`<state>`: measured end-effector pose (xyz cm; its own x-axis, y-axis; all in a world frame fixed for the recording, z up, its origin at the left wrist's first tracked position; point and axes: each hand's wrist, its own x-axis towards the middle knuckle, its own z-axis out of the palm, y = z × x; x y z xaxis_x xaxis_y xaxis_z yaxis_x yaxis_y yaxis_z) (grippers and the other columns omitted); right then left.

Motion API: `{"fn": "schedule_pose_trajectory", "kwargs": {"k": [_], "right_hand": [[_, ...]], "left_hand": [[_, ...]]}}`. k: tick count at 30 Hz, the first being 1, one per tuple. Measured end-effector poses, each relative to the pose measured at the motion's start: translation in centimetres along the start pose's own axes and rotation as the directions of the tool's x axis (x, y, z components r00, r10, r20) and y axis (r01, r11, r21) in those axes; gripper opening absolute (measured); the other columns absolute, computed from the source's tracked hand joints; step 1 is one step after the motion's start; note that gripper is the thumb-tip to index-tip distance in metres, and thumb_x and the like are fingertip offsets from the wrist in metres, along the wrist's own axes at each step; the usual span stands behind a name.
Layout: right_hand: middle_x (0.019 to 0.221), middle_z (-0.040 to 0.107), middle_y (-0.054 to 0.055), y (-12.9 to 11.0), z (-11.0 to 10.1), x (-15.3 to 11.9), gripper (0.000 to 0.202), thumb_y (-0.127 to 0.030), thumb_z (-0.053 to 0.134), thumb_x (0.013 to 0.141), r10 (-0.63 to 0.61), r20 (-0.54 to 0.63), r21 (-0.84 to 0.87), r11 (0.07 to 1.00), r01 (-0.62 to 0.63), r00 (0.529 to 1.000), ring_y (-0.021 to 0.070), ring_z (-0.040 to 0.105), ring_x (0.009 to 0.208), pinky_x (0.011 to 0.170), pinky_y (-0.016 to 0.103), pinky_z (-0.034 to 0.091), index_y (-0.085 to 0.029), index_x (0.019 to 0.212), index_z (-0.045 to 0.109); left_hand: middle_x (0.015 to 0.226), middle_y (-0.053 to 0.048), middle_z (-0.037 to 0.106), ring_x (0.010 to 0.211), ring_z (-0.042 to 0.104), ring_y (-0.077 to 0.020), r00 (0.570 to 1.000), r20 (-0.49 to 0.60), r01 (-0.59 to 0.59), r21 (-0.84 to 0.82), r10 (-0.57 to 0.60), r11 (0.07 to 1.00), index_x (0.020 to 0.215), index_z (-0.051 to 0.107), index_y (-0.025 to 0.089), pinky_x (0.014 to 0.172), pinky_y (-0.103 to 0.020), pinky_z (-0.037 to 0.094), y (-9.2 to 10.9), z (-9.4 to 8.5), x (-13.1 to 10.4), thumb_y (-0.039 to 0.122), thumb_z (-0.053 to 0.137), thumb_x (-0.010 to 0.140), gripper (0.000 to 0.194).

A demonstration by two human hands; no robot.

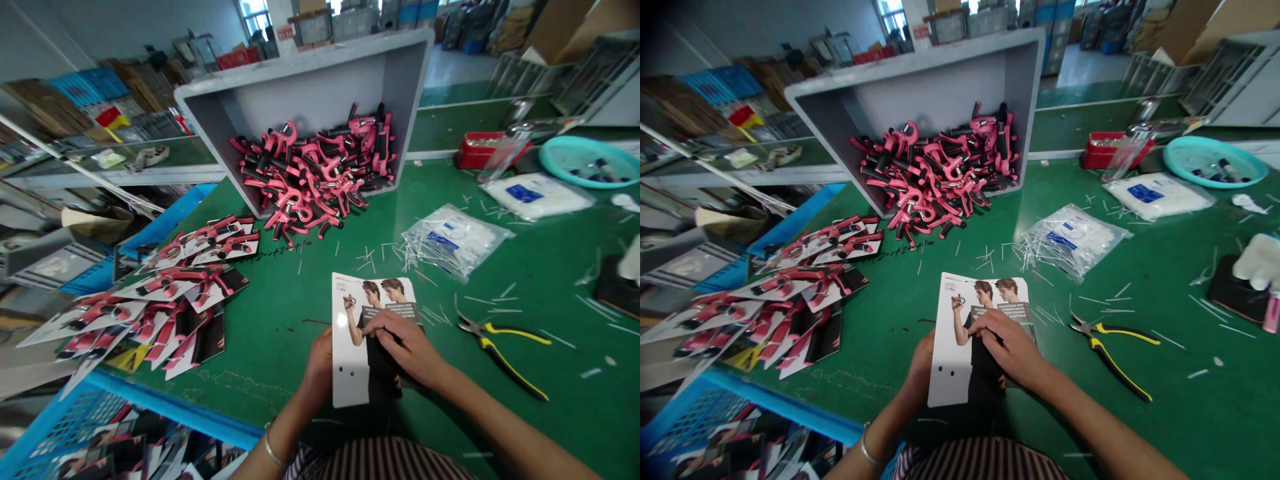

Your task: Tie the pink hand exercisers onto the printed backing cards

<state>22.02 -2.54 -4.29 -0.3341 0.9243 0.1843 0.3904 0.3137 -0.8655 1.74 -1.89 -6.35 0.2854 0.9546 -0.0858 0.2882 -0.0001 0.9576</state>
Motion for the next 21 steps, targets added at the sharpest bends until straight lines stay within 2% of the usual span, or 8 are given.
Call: {"fn": "schedule_pose_trajectory", "kwargs": {"k": [3,6,8,11,16,21], "right_hand": [[0.096,0.063,0.006,0.0,-0.2,-0.1,0.023,-0.019,0.042,0.097,-0.030,0.040,-0.010,0.999,0.030,0.999,0.0199,0.058,0.094,0.086,0.035,0.045,-0.024,0.104,0.064],[0.099,0.063,0.006,0.1,-0.2,-0.2,0.019,-0.022,0.050,0.095,-0.002,0.048,-0.024,1.000,0.003,0.999,0.0199,0.058,0.094,0.087,0.034,0.046,-0.024,0.109,0.063],[0.099,0.063,0.005,0.2,-0.1,-0.2,0.016,-0.023,0.054,0.094,0.015,0.039,-0.030,0.999,-0.013,0.999,0.0194,0.059,0.092,0.086,0.034,0.046,-0.023,0.107,0.064],[0.098,0.063,0.005,0.2,0.2,-0.1,0.015,-0.021,0.057,0.092,0.024,0.003,-0.031,0.999,-0.024,1.000,0.0192,0.059,0.092,0.086,0.033,0.046,-0.023,0.105,0.064],[0.097,0.064,0.005,0.0,0.6,-0.1,0.015,-0.021,0.060,0.091,0.021,-0.042,-0.005,1.000,-0.021,0.999,0.0193,0.060,0.091,0.085,0.034,0.048,-0.023,0.105,0.064],[0.099,0.065,0.005,0.1,0.8,-0.2,0.016,-0.022,0.052,0.095,0.005,-0.048,-0.006,1.000,-0.005,0.999,0.0198,0.060,0.095,0.087,0.035,0.048,-0.024,0.106,0.064]], "left_hand": [[0.088,-0.003,0.071,0.080,0.063,-0.0198,0.992,-0.109,0.070,-0.012,-0.071,0.997,0.096,0.068,0.016,0.077,-0.030,0.050,-0.4,0.1,0.3,0.022,0.058,0.079,0.020],[0.098,-0.005,0.072,0.088,0.064,-0.0216,0.981,-0.179,0.073,-0.003,-0.072,0.997,0.105,0.065,0.016,0.083,-0.031,0.049,-0.8,0.2,0.9,0.023,0.060,0.079,0.027],[0.101,-0.006,0.072,0.091,0.065,-0.0228,0.982,-0.177,0.074,0.024,-0.069,0.997,0.104,0.066,0.016,0.085,-0.032,0.049,-1.0,0.3,1.2,0.022,0.063,0.077,0.028],[0.091,-0.005,0.073,0.083,0.066,-0.0228,0.970,-0.200,0.146,0.045,-0.134,0.988,0.100,0.066,0.016,0.080,-0.033,0.051,-1.1,0.3,1.1,0.026,0.065,0.075,0.026],[0.096,-0.004,0.073,0.085,0.067,-0.0206,0.963,-0.222,0.145,-0.055,-0.154,0.988,0.113,0.060,0.018,0.078,-0.030,0.051,-1.0,0.1,0.5,0.024,0.064,0.075,0.038],[0.093,-0.007,0.073,0.085,0.067,-0.0240,0.961,-0.204,0.176,-0.078,-0.189,0.981,0.099,0.067,0.015,0.077,-0.033,0.052,-1.3,0.0,0.6,0.025,0.067,0.071,0.029]]}}
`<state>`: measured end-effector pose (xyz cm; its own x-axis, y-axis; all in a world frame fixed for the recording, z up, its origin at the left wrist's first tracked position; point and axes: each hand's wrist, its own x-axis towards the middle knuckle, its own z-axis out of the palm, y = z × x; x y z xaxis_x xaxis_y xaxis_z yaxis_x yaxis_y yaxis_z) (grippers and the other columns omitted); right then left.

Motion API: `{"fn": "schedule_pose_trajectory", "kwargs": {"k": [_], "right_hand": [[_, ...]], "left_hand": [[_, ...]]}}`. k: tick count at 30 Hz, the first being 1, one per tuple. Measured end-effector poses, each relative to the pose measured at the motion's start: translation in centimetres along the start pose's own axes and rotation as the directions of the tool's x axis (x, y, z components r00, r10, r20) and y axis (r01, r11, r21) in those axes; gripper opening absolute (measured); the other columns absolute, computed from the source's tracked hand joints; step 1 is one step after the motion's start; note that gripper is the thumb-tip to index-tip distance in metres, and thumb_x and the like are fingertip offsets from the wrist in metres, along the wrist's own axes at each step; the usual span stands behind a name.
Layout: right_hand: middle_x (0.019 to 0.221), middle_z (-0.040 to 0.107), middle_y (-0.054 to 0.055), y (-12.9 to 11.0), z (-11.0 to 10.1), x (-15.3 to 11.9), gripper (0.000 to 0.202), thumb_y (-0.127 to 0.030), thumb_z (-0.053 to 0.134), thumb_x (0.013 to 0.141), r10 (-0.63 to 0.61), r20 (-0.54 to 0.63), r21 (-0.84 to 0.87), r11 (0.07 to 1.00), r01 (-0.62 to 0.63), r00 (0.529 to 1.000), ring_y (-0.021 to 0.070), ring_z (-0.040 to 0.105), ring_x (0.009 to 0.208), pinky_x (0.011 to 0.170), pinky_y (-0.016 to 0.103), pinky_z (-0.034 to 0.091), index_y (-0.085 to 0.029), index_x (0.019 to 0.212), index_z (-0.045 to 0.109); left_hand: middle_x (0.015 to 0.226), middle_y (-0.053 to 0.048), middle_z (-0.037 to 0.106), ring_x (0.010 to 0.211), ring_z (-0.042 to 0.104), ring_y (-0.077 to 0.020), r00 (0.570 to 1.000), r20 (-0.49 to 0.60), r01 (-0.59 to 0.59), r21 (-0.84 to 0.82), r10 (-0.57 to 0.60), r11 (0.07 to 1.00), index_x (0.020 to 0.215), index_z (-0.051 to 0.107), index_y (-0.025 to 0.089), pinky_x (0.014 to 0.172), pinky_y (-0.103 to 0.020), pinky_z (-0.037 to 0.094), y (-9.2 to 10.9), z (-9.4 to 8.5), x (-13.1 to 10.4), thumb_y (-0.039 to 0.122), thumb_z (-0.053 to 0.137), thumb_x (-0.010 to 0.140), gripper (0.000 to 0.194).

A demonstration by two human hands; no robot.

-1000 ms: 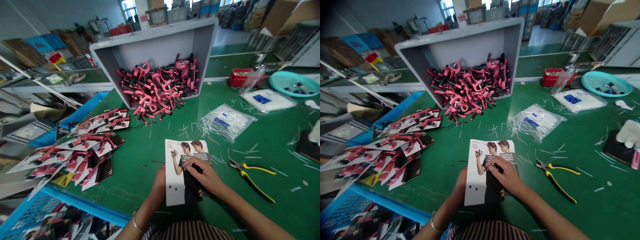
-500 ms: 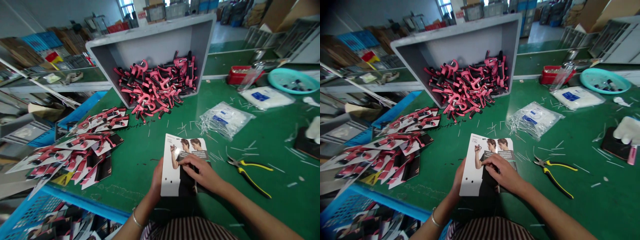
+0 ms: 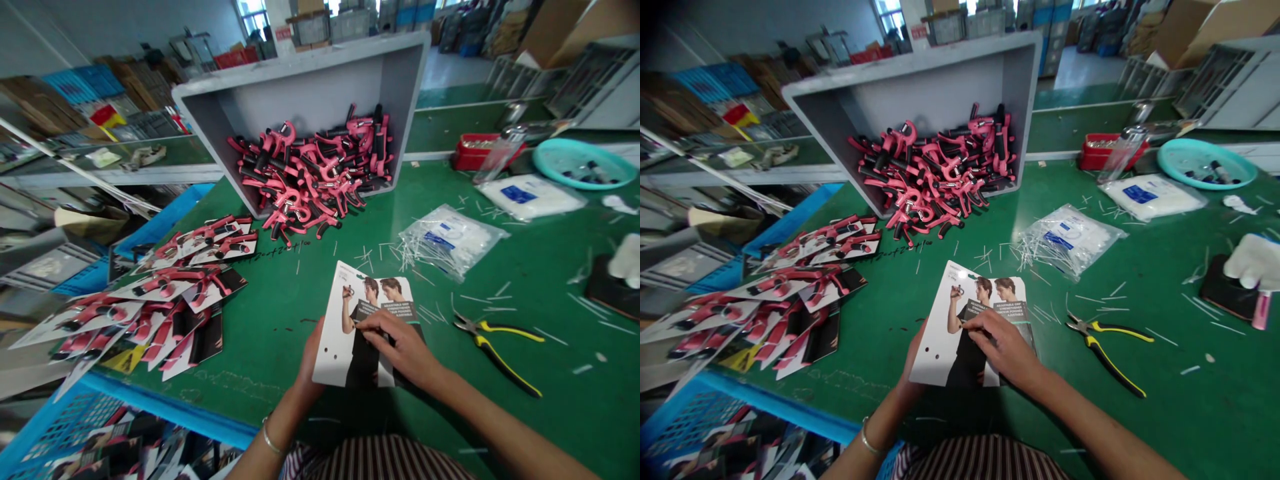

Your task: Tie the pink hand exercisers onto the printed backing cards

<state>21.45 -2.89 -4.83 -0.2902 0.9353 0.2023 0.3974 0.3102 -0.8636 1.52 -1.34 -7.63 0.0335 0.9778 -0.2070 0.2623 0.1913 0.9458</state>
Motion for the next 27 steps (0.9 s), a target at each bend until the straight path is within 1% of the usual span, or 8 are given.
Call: {"fn": "schedule_pose_trajectory", "kwargs": {"k": [5,11,15,19,21,23,25,27], "right_hand": [[0.101,0.065,0.006,0.2,0.1,-0.4,0.018,-0.023,0.050,0.096,-0.016,-0.017,-0.008,1.000,0.016,1.000,0.0205,0.061,0.096,0.087,0.037,0.049,-0.026,0.108,0.063],[0.103,0.064,0.007,-0.2,-0.2,0.0,0.021,-0.023,0.047,0.097,-0.050,-0.044,-0.036,0.998,0.048,0.998,0.0206,0.060,0.100,0.090,0.037,0.049,-0.027,0.109,0.065],[0.100,0.064,0.006,-0.3,-0.3,0.4,0.022,-0.022,0.047,0.097,-0.013,-0.045,-0.052,0.999,0.011,0.999,0.0198,0.061,0.095,0.088,0.036,0.049,-0.026,0.108,0.066],[0.101,0.065,0.005,-0.1,-0.1,0.2,0.023,-0.024,0.045,0.098,0.025,-0.021,-0.010,1.000,-0.026,0.999,0.0179,0.063,0.086,0.083,0.034,0.051,-0.026,0.109,0.066],[0.101,0.065,0.005,0.1,-0.1,0.1,0.023,-0.025,0.045,0.098,0.045,-0.015,0.018,0.999,-0.045,0.999,0.0167,0.064,0.082,0.079,0.032,0.052,-0.027,0.108,0.066],[0.102,0.064,0.005,0.1,-0.1,-0.1,0.023,-0.024,0.045,0.098,0.059,-0.019,0.030,0.998,-0.059,0.998,0.0164,0.064,0.082,0.079,0.032,0.052,-0.026,0.108,0.066],[0.101,0.065,0.005,0.0,-0.2,-0.1,0.022,-0.024,0.046,0.098,0.056,-0.022,0.028,0.998,-0.056,0.998,0.0170,0.064,0.084,0.081,0.032,0.051,-0.026,0.107,0.066],[0.100,0.065,0.005,-0.2,-0.3,-0.1,0.021,-0.023,0.049,0.096,0.039,-0.031,0.012,0.999,-0.038,0.999,0.0187,0.063,0.090,0.085,0.034,0.049,-0.027,0.106,0.067]], "left_hand": [[0.085,-0.007,0.074,0.081,0.066,-0.0249,0.999,0.036,0.001,-0.065,0.002,0.998,0.082,0.071,0.014,0.072,-0.032,0.053,0.5,0.1,0.1,0.022,0.064,0.067,0.019],[0.090,-0.007,0.074,0.083,0.066,-0.0239,0.987,0.159,-0.017,-0.116,0.035,0.993,0.095,0.072,0.014,0.074,-0.031,0.053,2.3,-0.6,-0.3,0.028,0.062,0.075,0.027],[0.099,-0.007,0.072,0.092,0.063,-0.0242,0.972,0.195,-0.126,-0.057,0.135,0.990,0.087,0.074,0.016,0.084,-0.031,0.050,2.9,-1.3,0.0,0.023,0.066,0.070,0.020],[0.081,-0.005,0.071,0.076,0.063,-0.0202,0.959,0.256,-0.130,0.005,0.124,0.992,0.084,0.072,0.015,0.074,-0.028,0.051,2.5,-1.2,0.8,0.015,0.060,0.071,0.018],[0.073,-0.004,0.070,0.071,0.063,-0.0195,0.957,0.268,-0.132,0.041,0.116,0.990,0.077,0.071,0.015,0.070,-0.028,0.051,2.2,-1.1,1.0,0.014,0.060,0.069,0.013],[0.073,-0.004,0.070,0.070,0.062,-0.0196,0.952,0.273,-0.159,0.065,0.136,0.985,0.074,0.070,0.015,0.069,-0.028,0.051,2.0,-1.0,1.1,0.014,0.060,0.069,0.011],[0.079,-0.005,0.071,0.074,0.063,-0.0206,0.949,0.271,-0.187,0.069,0.162,0.980,0.076,0.070,0.015,0.072,-0.029,0.051,1.9,-0.9,1.0,0.016,0.061,0.070,0.012],[0.086,-0.005,0.072,0.079,0.063,-0.0214,0.961,0.215,-0.189,0.047,0.175,0.981,0.085,0.070,0.016,0.076,-0.030,0.050,2.0,-0.8,0.6,0.019,0.061,0.072,0.016]]}}
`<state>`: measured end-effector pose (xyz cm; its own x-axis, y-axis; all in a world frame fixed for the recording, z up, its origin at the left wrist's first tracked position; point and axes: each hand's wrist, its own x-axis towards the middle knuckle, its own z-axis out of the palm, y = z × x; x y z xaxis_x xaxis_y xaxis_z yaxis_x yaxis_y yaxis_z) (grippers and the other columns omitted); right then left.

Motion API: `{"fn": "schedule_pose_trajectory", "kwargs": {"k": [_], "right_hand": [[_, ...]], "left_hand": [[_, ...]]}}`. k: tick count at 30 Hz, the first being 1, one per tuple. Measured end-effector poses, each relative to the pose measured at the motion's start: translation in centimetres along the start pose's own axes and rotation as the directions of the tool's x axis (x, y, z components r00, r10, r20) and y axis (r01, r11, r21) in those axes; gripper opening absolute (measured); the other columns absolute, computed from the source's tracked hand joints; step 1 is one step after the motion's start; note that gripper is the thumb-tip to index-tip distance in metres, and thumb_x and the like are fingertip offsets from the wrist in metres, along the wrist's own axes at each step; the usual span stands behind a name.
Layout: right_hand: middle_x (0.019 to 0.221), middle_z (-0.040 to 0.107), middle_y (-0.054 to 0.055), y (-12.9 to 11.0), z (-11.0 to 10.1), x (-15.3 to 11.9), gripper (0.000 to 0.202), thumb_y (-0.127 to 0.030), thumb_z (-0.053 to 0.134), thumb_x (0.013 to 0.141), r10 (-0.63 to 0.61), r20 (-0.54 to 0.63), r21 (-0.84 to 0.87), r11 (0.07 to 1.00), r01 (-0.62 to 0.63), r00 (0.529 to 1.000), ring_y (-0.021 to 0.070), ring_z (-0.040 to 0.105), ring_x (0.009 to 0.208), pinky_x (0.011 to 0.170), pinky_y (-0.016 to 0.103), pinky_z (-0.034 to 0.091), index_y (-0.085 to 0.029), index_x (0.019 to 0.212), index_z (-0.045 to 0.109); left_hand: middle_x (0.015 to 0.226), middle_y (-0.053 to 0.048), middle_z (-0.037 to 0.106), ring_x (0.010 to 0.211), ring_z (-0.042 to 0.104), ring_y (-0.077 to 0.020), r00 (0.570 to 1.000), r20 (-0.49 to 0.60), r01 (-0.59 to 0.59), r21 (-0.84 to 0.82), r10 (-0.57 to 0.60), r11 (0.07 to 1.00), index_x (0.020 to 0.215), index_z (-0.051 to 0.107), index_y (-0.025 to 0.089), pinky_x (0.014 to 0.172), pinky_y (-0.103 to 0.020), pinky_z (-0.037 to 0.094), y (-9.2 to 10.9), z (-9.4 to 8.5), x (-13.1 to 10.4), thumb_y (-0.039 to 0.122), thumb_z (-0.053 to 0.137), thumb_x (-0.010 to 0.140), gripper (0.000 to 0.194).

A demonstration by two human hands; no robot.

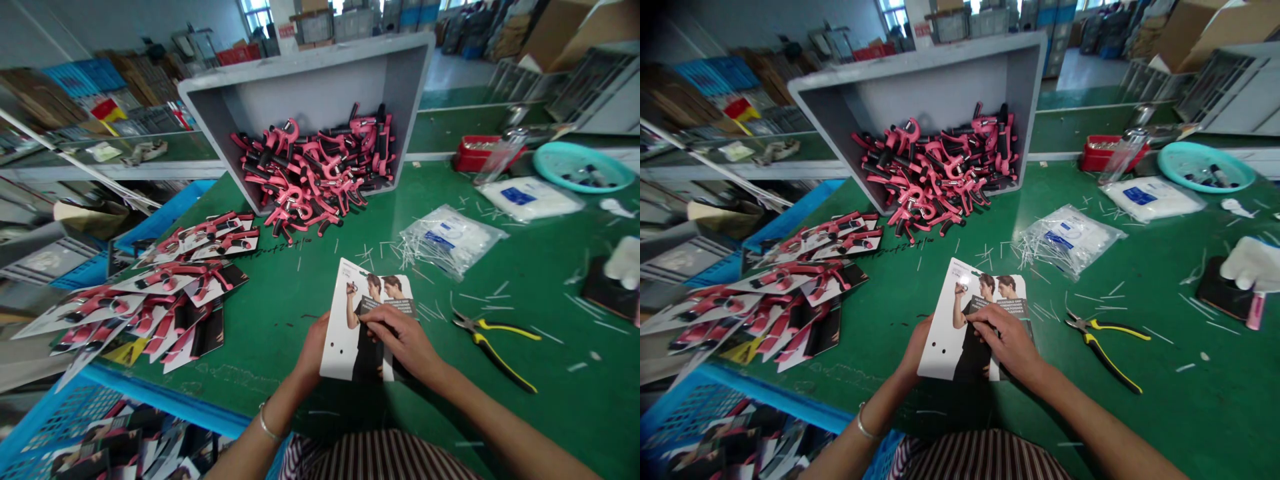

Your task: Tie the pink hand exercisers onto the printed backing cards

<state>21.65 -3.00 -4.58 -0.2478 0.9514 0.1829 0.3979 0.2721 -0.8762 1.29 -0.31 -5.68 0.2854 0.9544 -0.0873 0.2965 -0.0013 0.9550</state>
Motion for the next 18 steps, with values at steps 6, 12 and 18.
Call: {"fn": "schedule_pose_trajectory", "kwargs": {"k": [6,12,18], "right_hand": [[0.092,0.064,0.004,-0.4,0.7,0.5,0.008,-0.024,0.058,0.093,-0.020,-0.082,-0.041,0.999,0.017,0.996,0.0195,0.060,0.090,0.084,0.033,0.047,-0.024,0.093,0.066],[0.096,0.061,0.004,-0.9,0.0,0.0,0.011,-0.026,0.058,0.093,-0.023,-0.150,-0.021,1.000,0.020,0.988,0.0192,0.058,0.096,0.088,0.033,0.046,-0.023,0.083,0.062],[0.102,0.064,0.005,4.1,-6.8,1.0,0.018,-0.029,0.047,0.098,0.135,-0.231,-0.409,0.885,-0.223,0.963,0.0173,0.061,0.093,0.085,0.029,0.048,-0.022,0.107,0.061]], "left_hand": [[0.100,-0.006,0.072,0.089,0.065,-0.0202,0.995,-0.057,0.070,-0.238,-0.086,0.969,0.116,0.059,0.017,0.075,-0.028,0.050,1.3,-0.3,-1.0,0.044,0.046,0.092,0.039],[0.100,-0.006,0.073,0.087,0.068,-0.0223,0.968,0.086,0.252,-0.280,-0.237,0.926,0.115,0.057,0.016,0.071,-0.027,0.052,1.3,-1.4,-0.5,0.041,0.074,0.072,0.052],[0.094,-0.007,0.075,0.069,0.070,-0.0201,0.934,0.128,0.353,-0.455,-0.332,0.818,0.123,0.052,0.016,0.061,-0.028,0.053,0.5,-0.3,0.4,0.044,0.076,0.070,0.064]]}}
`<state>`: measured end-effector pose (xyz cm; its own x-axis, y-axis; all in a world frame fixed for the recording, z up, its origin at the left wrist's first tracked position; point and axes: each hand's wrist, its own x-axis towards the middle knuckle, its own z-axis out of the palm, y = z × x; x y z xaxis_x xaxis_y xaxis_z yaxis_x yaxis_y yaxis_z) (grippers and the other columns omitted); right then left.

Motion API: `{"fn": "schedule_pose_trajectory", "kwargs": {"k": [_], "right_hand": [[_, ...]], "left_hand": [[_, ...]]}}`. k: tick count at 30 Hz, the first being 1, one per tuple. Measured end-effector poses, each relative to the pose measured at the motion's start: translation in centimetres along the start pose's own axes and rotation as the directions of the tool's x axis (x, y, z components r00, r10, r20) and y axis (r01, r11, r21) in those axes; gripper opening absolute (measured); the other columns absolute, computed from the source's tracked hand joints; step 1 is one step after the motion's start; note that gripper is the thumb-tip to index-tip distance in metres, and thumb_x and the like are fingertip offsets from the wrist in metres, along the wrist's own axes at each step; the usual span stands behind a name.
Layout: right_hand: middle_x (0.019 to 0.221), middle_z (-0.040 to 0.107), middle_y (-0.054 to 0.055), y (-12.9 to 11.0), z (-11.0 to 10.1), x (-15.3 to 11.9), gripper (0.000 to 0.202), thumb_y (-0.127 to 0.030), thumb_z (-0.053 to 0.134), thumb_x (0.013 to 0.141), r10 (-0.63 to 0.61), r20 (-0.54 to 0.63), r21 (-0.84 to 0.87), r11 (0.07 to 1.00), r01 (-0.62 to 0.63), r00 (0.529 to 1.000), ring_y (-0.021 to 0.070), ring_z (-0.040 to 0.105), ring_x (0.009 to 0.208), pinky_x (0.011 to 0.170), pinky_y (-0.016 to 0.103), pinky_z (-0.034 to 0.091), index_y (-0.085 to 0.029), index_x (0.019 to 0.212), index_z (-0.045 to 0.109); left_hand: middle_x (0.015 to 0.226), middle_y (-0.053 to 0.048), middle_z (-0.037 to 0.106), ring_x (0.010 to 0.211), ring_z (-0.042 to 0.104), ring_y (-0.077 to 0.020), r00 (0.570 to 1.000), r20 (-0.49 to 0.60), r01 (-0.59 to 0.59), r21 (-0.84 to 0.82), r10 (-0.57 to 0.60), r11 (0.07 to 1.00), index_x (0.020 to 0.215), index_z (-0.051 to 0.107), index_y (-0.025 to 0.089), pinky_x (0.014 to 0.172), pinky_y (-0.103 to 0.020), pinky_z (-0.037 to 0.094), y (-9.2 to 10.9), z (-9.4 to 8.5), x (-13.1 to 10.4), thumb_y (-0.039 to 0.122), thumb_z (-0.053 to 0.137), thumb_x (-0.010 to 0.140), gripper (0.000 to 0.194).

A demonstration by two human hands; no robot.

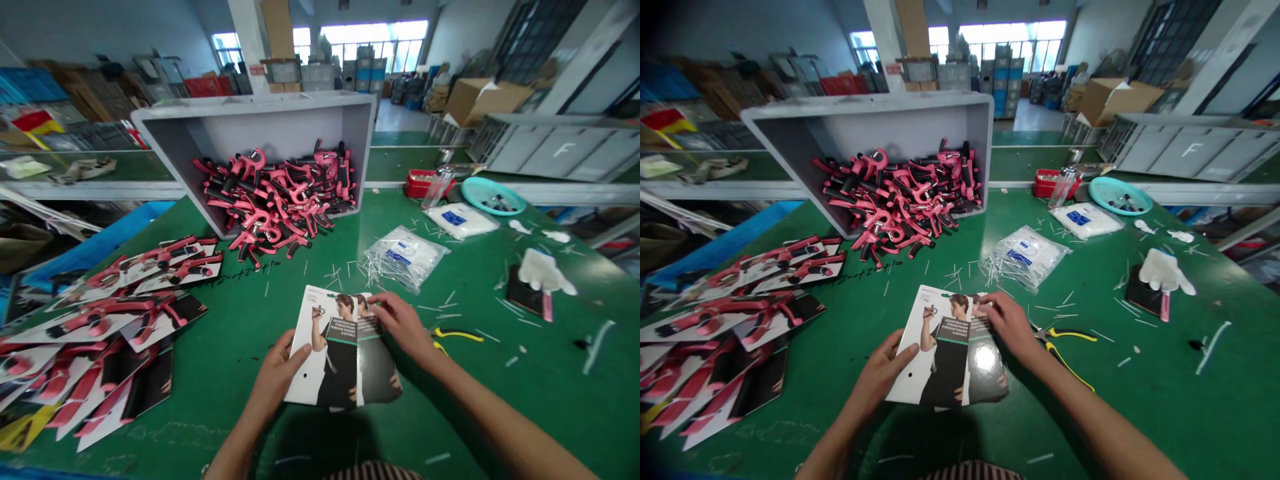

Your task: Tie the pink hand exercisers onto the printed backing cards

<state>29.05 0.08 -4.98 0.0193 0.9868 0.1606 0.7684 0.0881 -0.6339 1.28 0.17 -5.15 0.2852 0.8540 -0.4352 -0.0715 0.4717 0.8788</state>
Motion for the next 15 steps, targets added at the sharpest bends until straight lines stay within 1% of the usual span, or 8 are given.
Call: {"fn": "schedule_pose_trajectory", "kwargs": {"k": [2,4,6,7,9,11,13,15], "right_hand": [[0.102,0.064,0.009,3.5,-1.0,3.0,0.017,-0.024,0.048,0.095,0.067,-0.040,-0.106,0.992,-0.071,0.997,0.0213,0.059,0.099,0.088,0.034,0.046,-0.017,0.102,0.063],[0.105,0.062,0.012,6.1,-1.6,6.1,0.015,-0.020,0.051,0.092,0.106,-0.060,-0.174,0.978,-0.115,0.993,0.0244,0.058,0.100,0.087,0.036,0.045,-0.015,0.097,0.064],[0.105,0.062,0.014,7.7,-1.7,8.4,0.011,-0.018,0.055,0.089,0.137,-0.068,-0.219,0.964,-0.148,0.988,0.0264,0.059,0.097,0.081,0.036,0.046,-0.015,0.091,0.065],[0.104,0.062,0.014,8.0,-1.7,9.2,0.009,-0.018,0.057,0.087,0.147,-0.070,-0.232,0.960,-0.160,0.987,0.0268,0.060,0.096,0.077,0.035,0.046,-0.015,0.087,0.065],[0.100,0.063,0.013,8.3,-1.6,10.2,0.006,-0.017,0.060,0.084,0.153,-0.076,-0.238,0.957,-0.167,0.985,0.0268,0.060,0.094,0.074,0.033,0.045,-0.016,0.080,0.064],[0.098,0.064,0.012,7.9,-1.8,10.7,0.005,-0.017,0.061,0.083,0.142,-0.092,-0.216,0.963,-0.159,0.986,0.0259,0.060,0.093,0.074,0.032,0.045,-0.017,0.078,0.063],[0.095,0.065,0.010,7.1,-2.4,11.0,0.005,-0.021,0.061,0.084,0.122,-0.118,-0.162,0.977,-0.141,0.985,0.0242,0.062,0.091,0.073,0.032,0.047,-0.017,0.080,0.061],[0.089,0.066,0.008,5.5,-3.3,10.8,0.011,-0.028,0.055,0.090,0.104,-0.147,-0.093,0.989,-0.118,0.984,0.0213,0.064,0.083,0.070,0.031,0.049,-0.018,0.088,0.059]], "left_hand": [[0.088,-0.007,0.075,0.064,0.069,-0.0197,0.999,0.048,0.021,0.022,-0.023,1.000,0.125,0.052,0.016,0.057,-0.027,0.052,0.3,0.4,0.6,0.044,0.077,0.070,0.066],[0.082,-0.007,0.075,0.059,0.068,-0.0185,0.995,0.087,0.044,0.065,-0.050,0.997,0.123,0.055,0.015,0.052,-0.024,0.050,0.7,0.5,1.0,0.043,0.077,0.070,0.065],[0.082,-0.007,0.075,0.059,0.067,-0.0177,0.995,0.086,0.045,0.046,-0.049,0.998,0.121,0.058,0.014,0.052,-0.023,0.048,1.0,0.1,1.1,0.041,0.078,0.070,0.061],[0.086,-0.009,0.075,0.063,0.068,-0.0182,0.996,0.077,0.039,0.001,-0.039,0.999,0.119,0.059,0.013,0.056,-0.023,0.050,1.0,-0.3,0.9,0.038,0.078,0.070,0.059],[0.100,-0.011,0.074,0.080,0.070,-0.0204,0.998,0.056,0.029,-0.119,-0.022,0.992,0.117,0.062,0.013,0.069,-0.026,0.052,0.7,-1.3,0.4,0.030,0.080,0.068,0.055],[0.110,-0.012,0.071,0.093,0.068,-0.0222,1.000,0.019,0.017,-0.205,-0.014,0.979,0.116,0.063,0.014,0.082,-0.028,0.051,0.4,-2.2,-0.2,0.026,0.081,0.067,0.053],[0.110,-0.012,0.071,0.095,0.067,-0.0222,0.999,-0.043,-0.026,-0.213,0.017,0.977,0.115,0.064,0.013,0.086,-0.030,0.050,0.5,-2.6,-0.6,0.026,0.079,0.070,0.049],[0.107,-0.010,0.072,0.093,0.067,-0.0208,0.993,-0.089,-0.089,-0.144,0.077,0.986,0.113,0.064,0.013,0.086,-0.030,0.049,0.9,-2.6,-0.7,0.027,0.077,0.073,0.044]]}}
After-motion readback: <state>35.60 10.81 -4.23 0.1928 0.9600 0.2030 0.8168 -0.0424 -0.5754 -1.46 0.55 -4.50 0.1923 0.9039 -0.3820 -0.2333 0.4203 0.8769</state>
